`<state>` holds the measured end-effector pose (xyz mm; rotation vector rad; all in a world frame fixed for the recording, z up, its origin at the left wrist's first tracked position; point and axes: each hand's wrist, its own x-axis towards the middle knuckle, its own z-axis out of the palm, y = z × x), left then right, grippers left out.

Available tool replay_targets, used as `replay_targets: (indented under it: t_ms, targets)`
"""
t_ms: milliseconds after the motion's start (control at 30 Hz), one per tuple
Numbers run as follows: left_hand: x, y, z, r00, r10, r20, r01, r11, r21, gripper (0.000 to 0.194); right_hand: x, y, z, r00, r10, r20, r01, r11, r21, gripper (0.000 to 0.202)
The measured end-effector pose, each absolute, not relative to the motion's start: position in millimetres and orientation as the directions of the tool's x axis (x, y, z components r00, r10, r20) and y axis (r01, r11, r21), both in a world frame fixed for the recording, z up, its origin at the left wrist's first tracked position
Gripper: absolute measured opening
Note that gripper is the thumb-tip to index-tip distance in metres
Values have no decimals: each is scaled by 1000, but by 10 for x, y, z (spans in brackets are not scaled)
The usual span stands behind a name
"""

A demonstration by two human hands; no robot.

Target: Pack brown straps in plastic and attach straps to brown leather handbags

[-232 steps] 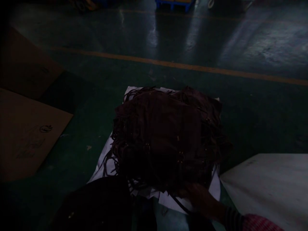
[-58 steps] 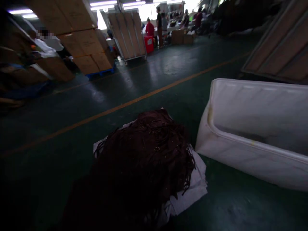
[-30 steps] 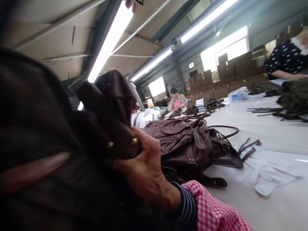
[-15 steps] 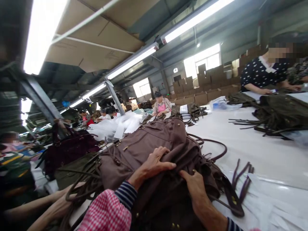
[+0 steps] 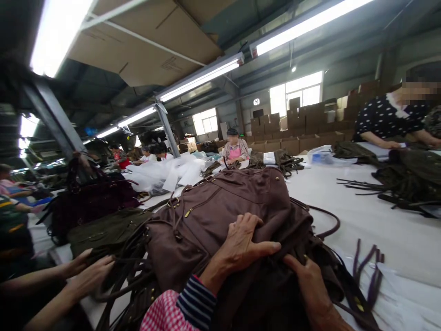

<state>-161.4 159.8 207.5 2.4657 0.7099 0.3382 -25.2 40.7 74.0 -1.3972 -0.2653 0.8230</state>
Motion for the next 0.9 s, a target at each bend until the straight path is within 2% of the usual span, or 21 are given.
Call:
replay_targets:
  t_ms: [67,200,267,367,467,600,767,833,900]
  targets:
    - [-1619,1585,2090,819,565,100,410,-698,587,65,-236,411,704,693,658,-296,-376,-22,-927,61]
    - [-1626,1549,2128,805,583,110,411,-682,604,83,-238,398,725,651,707,-277,-427,40,-903,66]
    - [-1626,1525,2152,831,547,98,407,-719,563,76,-258,383,780,631,737,-242,-446,90,-891,66]
    - [-1600,1477,2179,861,492,127,398,-807,436,63,-280,363,871,576,800,-167,-470,157,-868,61]
    - [-1531,1411,2182,875,451,174,408,-882,234,66,-274,347,930,519,850,-87,-503,221,-836,54]
    - [-1433,1291,2158,870,455,193,463,-887,4,66,-256,334,960,482,876,-4,-542,294,-787,42]
    - [-1355,1095,2090,772,591,235,623,-777,-92,60,-275,321,1082,475,880,-21,-487,242,-839,22]
    - [-1328,986,2041,716,647,262,692,-708,-143,57,-262,216,1182,443,895,-57,-456,170,-874,23]
    - [-1305,862,1978,662,678,321,747,-635,-199,53,-210,-32,1290,413,906,-92,-433,107,-895,33]
